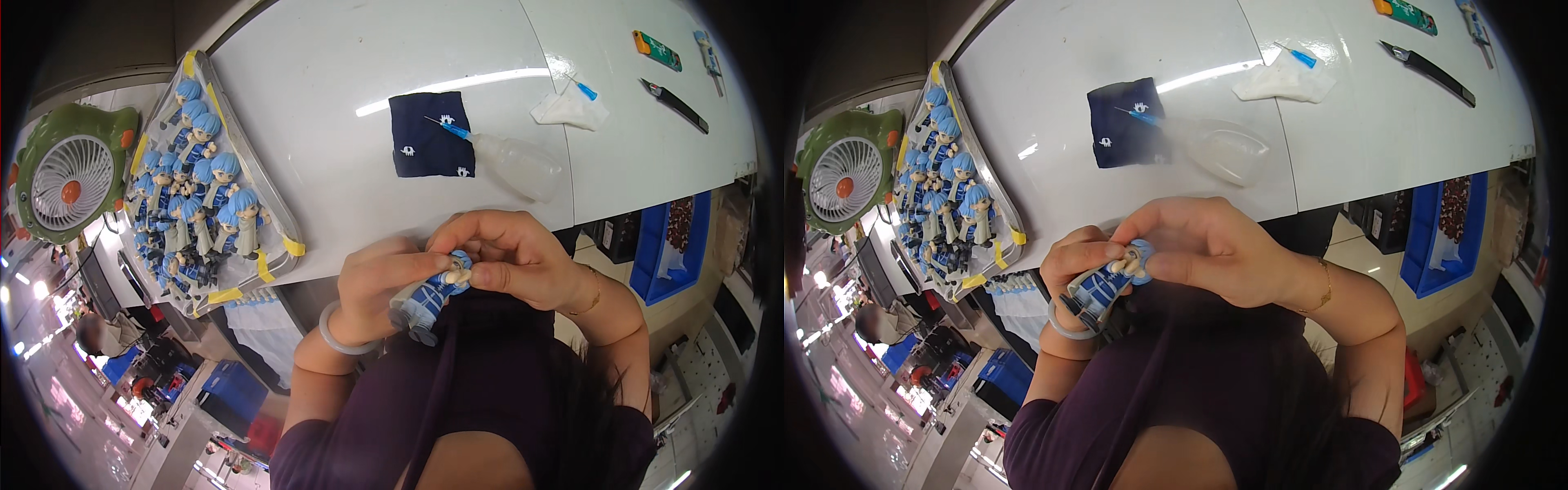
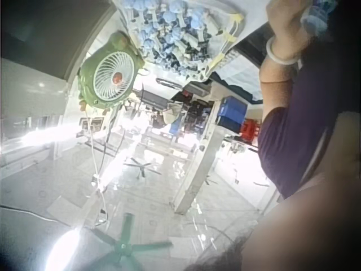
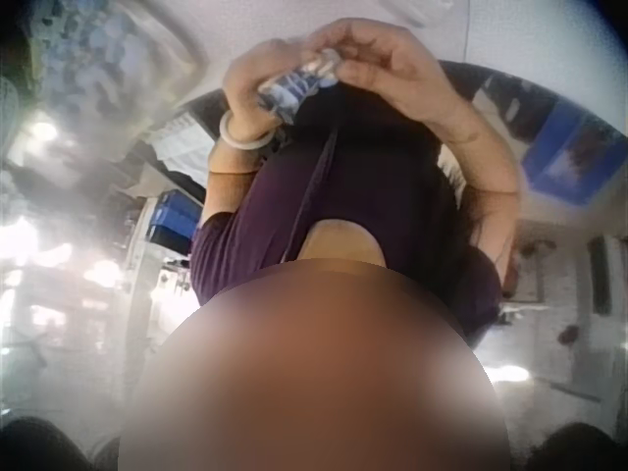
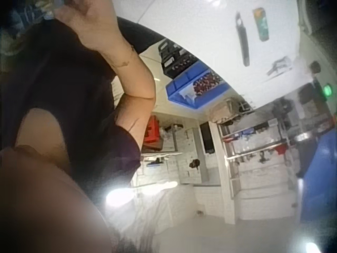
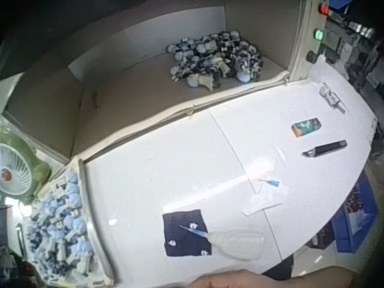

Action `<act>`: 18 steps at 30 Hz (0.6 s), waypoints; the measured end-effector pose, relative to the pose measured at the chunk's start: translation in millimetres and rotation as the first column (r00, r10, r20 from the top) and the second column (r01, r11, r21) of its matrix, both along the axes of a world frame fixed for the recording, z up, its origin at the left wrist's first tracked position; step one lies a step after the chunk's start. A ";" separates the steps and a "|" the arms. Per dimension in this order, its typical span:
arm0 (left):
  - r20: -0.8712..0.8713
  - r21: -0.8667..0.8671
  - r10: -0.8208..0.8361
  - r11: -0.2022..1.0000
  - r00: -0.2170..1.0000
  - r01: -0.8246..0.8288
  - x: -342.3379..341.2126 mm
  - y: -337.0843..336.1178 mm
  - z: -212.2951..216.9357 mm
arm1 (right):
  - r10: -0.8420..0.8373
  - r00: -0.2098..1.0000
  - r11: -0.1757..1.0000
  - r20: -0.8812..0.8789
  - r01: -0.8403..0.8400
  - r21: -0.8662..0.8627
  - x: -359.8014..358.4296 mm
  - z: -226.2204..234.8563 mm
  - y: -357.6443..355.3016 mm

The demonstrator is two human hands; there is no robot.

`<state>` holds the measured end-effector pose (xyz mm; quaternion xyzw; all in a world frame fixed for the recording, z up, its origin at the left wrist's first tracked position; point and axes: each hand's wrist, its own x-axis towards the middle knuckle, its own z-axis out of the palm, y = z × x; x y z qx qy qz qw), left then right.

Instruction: The person assembles plastic anime figurines by applying glue from a bottle to connect their parts by hand.

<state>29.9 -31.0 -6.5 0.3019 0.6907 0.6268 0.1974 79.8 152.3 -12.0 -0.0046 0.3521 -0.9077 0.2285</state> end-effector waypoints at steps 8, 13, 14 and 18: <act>0.016 0.065 -0.032 0.997 0.999 0.031 2.9 -2.0 -5.6 | -0.031 0.999 0.999 -0.021 0.030 -0.043 -2.9 -0.5 -2.1; 0.072 0.232 0.001 0.973 0.997 -0.018 8.0 0.6 -7.6 | -0.087 0.996 0.992 0.016 0.088 -0.095 -1.9 -4.1 -5.8; 0.071 0.231 0.002 0.973 0.997 -0.019 8.1 0.8 -7.8 | -0.086 0.996 0.991 0.015 0.087 -0.097 -1.9 -5.1 -5.1; -0.015 0.265 0.000 0.964 1.000 0.004 7.5 2.2 -8.8 | -0.049 0.998 0.992 -0.041 0.044 -0.115 -1.9 -7.2 -1.8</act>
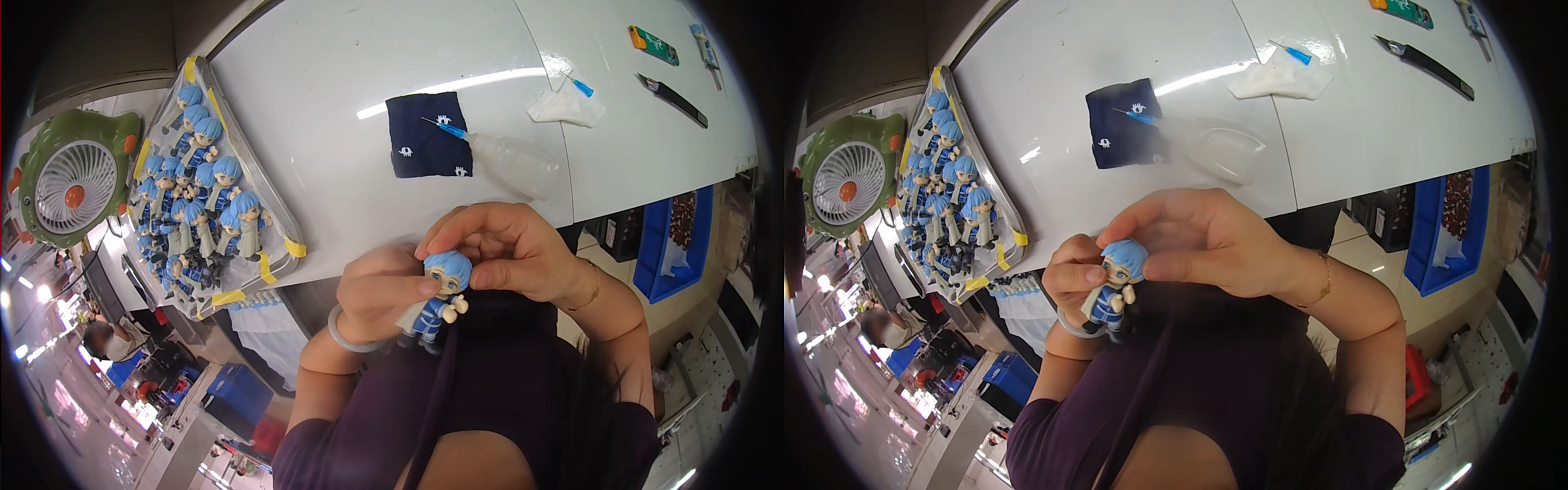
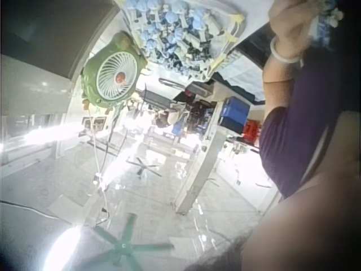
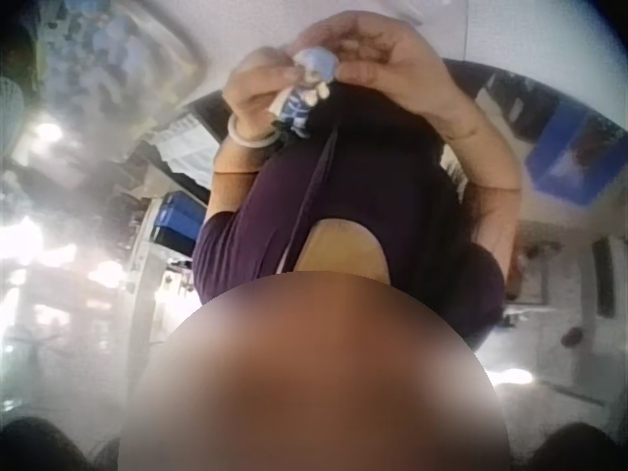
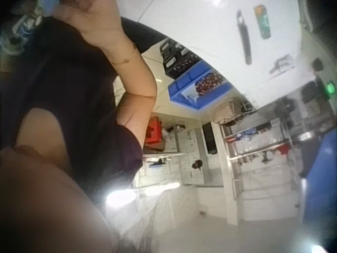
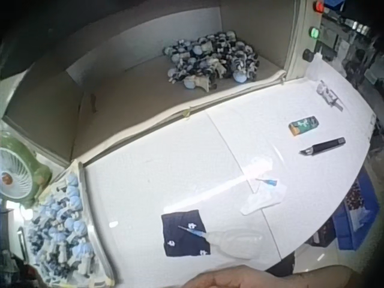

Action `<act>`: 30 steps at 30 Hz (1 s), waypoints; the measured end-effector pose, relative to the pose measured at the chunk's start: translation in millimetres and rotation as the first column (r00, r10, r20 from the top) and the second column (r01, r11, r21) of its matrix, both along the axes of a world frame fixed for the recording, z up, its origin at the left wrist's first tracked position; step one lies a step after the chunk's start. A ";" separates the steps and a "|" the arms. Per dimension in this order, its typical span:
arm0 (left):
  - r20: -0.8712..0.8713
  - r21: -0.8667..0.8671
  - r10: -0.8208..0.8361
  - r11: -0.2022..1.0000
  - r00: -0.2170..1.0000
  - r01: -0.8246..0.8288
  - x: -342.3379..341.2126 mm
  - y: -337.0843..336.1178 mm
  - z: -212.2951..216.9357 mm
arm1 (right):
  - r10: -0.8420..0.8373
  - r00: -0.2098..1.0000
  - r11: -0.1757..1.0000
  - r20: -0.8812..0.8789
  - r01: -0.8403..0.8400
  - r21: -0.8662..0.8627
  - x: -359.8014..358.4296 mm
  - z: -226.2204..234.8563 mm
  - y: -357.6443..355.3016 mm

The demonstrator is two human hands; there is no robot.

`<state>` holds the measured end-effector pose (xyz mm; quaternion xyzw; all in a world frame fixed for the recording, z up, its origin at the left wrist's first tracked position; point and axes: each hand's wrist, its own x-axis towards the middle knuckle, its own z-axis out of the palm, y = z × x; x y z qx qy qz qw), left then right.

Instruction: The person assembles plastic anime figurines by applying glue from a bottle to connect their parts by hand.

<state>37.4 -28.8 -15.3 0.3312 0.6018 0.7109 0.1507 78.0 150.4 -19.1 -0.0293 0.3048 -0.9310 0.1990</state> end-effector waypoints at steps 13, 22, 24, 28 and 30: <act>-0.113 -0.113 0.084 0.989 0.990 -0.097 -0.1 9.6 -0.6 | -0.061 0.998 0.998 0.025 0.060 0.032 3.7 0.4 -1.6; -0.184 -0.118 0.183 0.971 0.966 -0.207 2.9 12.0 -1.4 | -0.050 0.998 0.989 -0.026 0.053 0.138 3.6 4.0 -4.0; -0.181 -0.139 0.166 0.971 0.969 -0.192 3.4 9.2 -2.4 | -0.042 0.999 0.997 0.024 0.040 0.070 2.0 9.3 0.0; -0.192 -0.169 0.115 0.974 0.975 -0.148 3.7 9.7 1.4 | -0.032 0.990 0.990 0.138 0.013 0.138 5.0 15.0 -1.3; -0.133 -0.160 0.154 0.972 0.979 -0.175 5.0 11.9 2.4 | -0.066 0.988 0.983 0.139 0.041 0.178 6.2 15.0 -4.7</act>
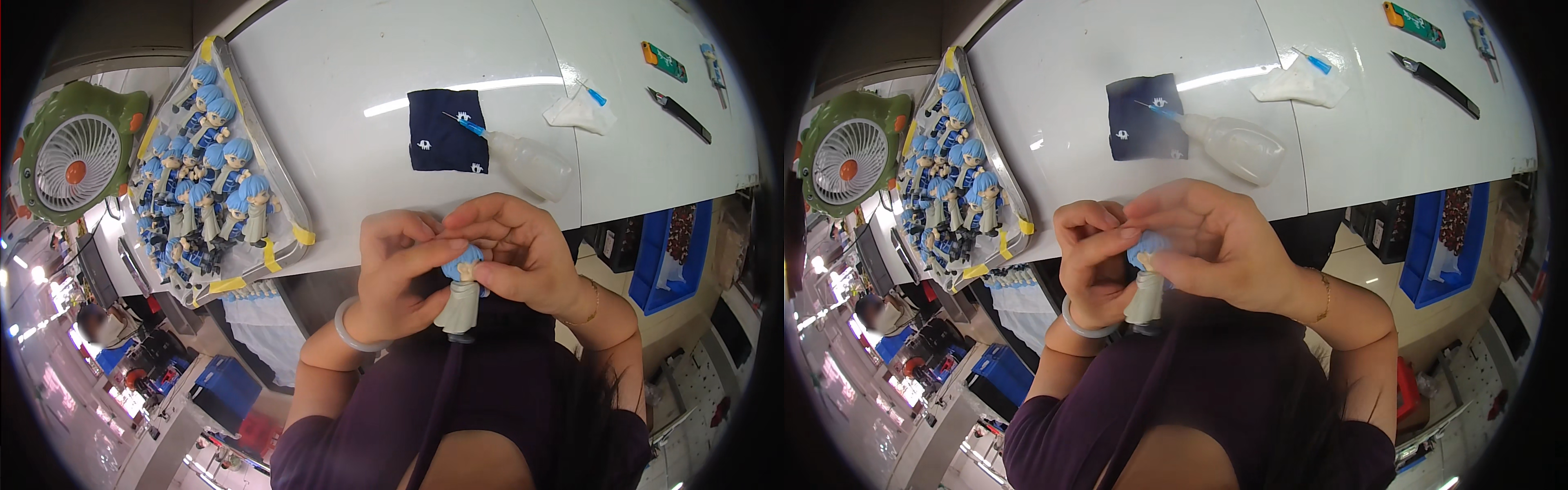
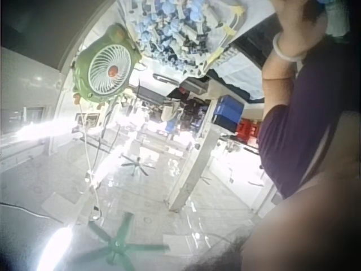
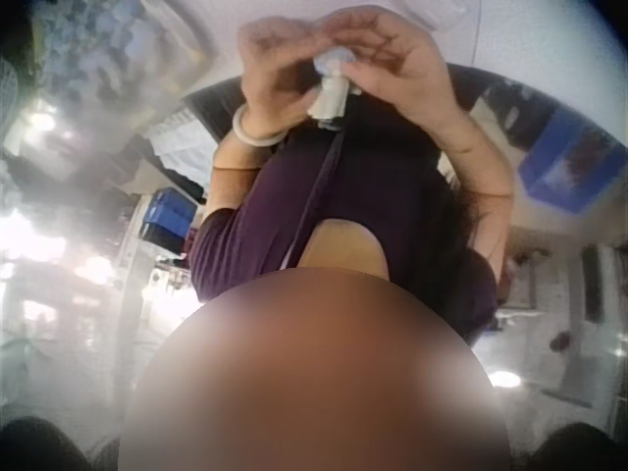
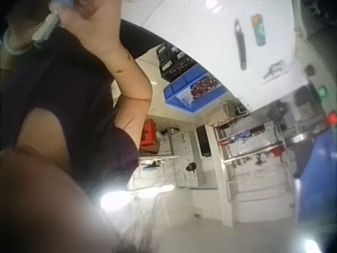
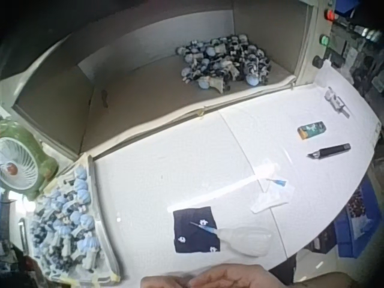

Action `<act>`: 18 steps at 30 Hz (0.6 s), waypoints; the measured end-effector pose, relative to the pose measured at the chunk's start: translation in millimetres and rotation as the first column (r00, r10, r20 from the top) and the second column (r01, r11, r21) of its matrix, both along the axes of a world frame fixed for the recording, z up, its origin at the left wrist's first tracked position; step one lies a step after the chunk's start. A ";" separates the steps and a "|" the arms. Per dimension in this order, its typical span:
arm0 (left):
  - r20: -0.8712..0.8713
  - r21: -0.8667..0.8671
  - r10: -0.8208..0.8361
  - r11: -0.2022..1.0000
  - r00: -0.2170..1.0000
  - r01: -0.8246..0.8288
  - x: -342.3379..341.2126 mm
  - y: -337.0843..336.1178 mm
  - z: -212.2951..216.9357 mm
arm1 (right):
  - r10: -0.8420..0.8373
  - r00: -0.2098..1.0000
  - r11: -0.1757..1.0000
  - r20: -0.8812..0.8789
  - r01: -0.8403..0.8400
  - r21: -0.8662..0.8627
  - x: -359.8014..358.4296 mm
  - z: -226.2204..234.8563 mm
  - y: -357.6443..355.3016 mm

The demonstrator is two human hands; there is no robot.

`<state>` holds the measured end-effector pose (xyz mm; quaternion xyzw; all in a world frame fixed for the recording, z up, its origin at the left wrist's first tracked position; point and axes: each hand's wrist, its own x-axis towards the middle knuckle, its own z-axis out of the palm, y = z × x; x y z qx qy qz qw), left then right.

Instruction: The person assembles plastic anime figurines by applying glue from a bottle to connect their parts by hand.

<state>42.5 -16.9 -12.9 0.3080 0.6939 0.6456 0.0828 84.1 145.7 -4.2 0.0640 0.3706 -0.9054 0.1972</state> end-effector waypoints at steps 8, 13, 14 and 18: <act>-0.064 0.015 -0.019 1.000 0.998 0.020 -0.4 -1.1 -4.2 | -0.084 0.996 0.988 -0.017 0.085 0.131 2.3 0.6 -6.5; -0.057 0.032 -0.021 0.999 0.998 0.023 -1.7 -0.3 -3.7 | -0.082 0.997 0.988 0.001 0.081 0.133 2.6 0.6 -6.1; -0.054 0.025 -0.027 0.999 0.998 0.028 -2.2 -0.9 -3.2 | -0.081 0.997 0.988 0.002 0.080 0.133 2.5 0.6 -6.3; -0.031 0.020 -0.032 0.999 0.999 0.033 -2.0 -0.9 -2.0 | -0.068 0.998 0.989 0.002 0.067 0.132 2.8 -0.4 -5.4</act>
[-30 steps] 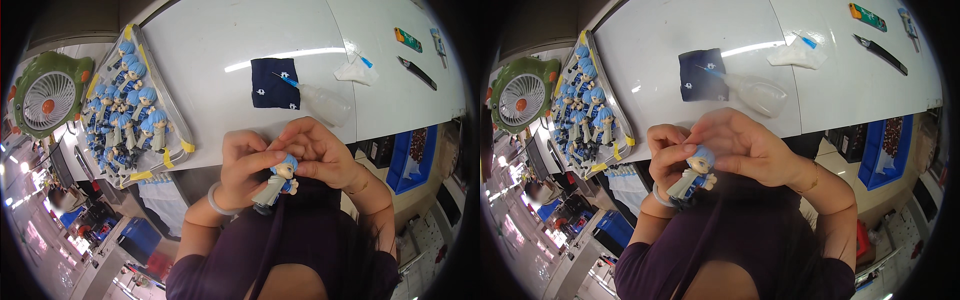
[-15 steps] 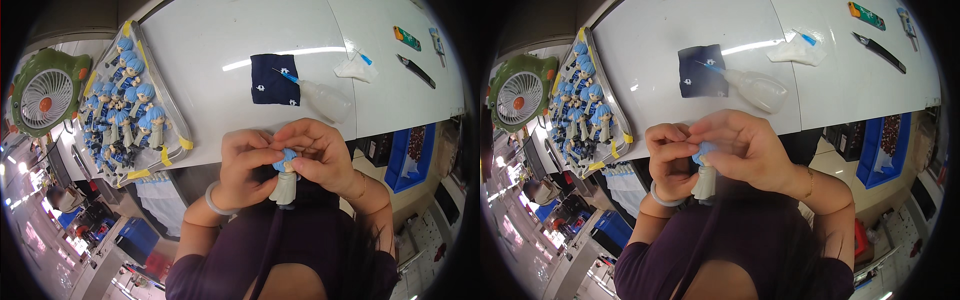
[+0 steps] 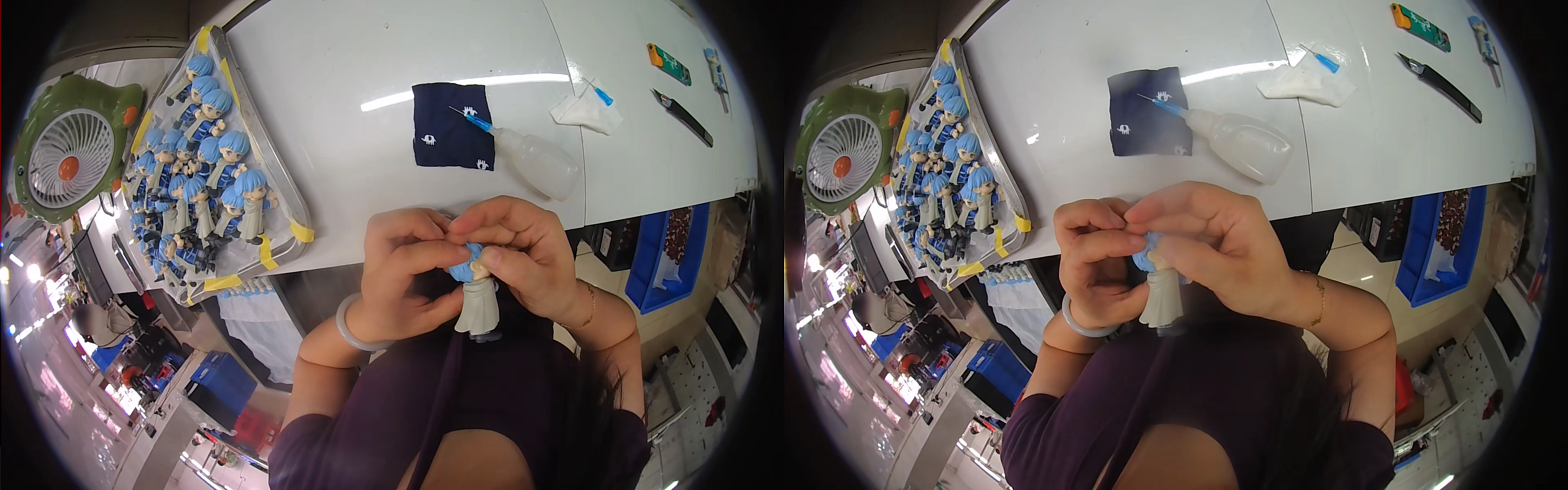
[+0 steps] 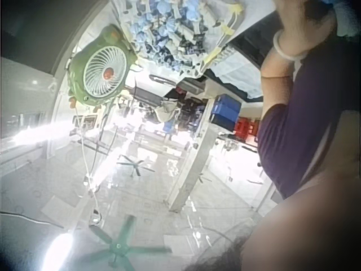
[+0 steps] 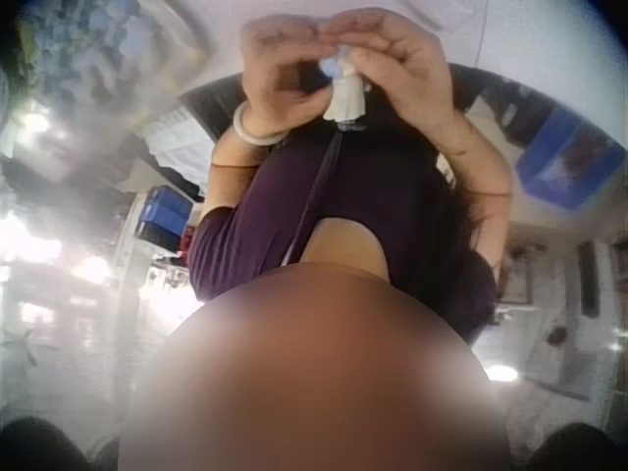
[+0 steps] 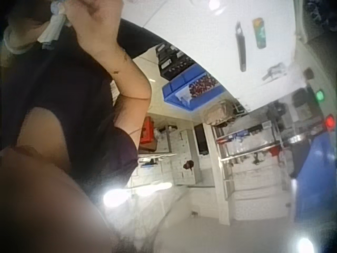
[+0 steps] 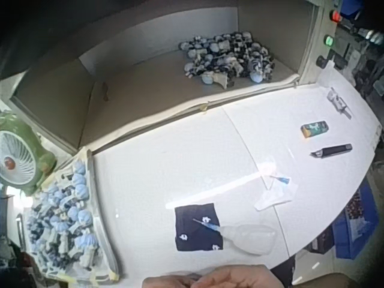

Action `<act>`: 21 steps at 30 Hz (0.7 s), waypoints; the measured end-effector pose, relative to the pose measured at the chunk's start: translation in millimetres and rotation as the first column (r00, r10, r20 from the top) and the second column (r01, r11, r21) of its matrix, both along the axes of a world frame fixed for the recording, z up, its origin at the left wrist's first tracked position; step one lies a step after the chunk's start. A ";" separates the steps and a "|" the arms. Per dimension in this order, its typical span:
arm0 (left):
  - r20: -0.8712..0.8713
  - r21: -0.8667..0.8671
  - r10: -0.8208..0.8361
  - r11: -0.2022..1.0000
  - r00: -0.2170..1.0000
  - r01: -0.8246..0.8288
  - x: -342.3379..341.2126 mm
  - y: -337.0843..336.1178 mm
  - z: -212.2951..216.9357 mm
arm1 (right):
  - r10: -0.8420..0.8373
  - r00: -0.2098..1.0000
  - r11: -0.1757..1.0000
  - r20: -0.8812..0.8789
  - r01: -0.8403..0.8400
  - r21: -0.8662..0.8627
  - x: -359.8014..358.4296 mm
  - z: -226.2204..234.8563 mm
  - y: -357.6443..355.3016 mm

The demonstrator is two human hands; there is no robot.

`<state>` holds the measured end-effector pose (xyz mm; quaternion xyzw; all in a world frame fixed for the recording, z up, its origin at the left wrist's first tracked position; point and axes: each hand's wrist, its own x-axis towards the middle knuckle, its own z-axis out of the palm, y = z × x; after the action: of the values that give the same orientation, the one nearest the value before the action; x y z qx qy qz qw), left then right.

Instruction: The person assembles plastic anime figurines by applying glue from a bottle to connect their parts by hand.

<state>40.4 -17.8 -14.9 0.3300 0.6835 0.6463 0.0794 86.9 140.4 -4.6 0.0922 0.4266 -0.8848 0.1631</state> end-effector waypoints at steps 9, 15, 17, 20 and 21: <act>0.005 -0.297 -0.150 0.944 0.989 0.145 -9.5 -17.0 25.0 | -0.020 1.000 0.996 -0.010 0.019 -0.090 2.0 5.5 -2.9; -0.003 -0.113 -0.039 0.993 0.999 0.038 -10.3 -14.1 8.4 | 0.047 0.981 0.950 -0.186 0.014 0.311 1.3 18.6 7.6; 0.098 -0.013 -0.065 0.998 0.993 0.067 -12.0 -15.4 9.0 | 0.174 0.828 0.539 -0.533 0.373 0.756 -1.4 23.6 23.4; 0.430 0.177 -0.209 0.973 0.878 0.145 -16.3 -17.2 6.9 | 0.270 0.817 0.065 -0.510 0.513 0.856 -14.7 26.9 38.4; 0.426 0.177 -0.206 0.974 0.881 0.142 -16.0 -16.4 8.5 | 0.272 0.881 -0.134 -0.387 0.433 0.891 -17.8 26.9 40.1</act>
<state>24.4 -34.2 -6.3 0.2396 0.5678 0.7408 0.2670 69.1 180.4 22.3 -0.0010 0.9582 -0.2562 -0.1272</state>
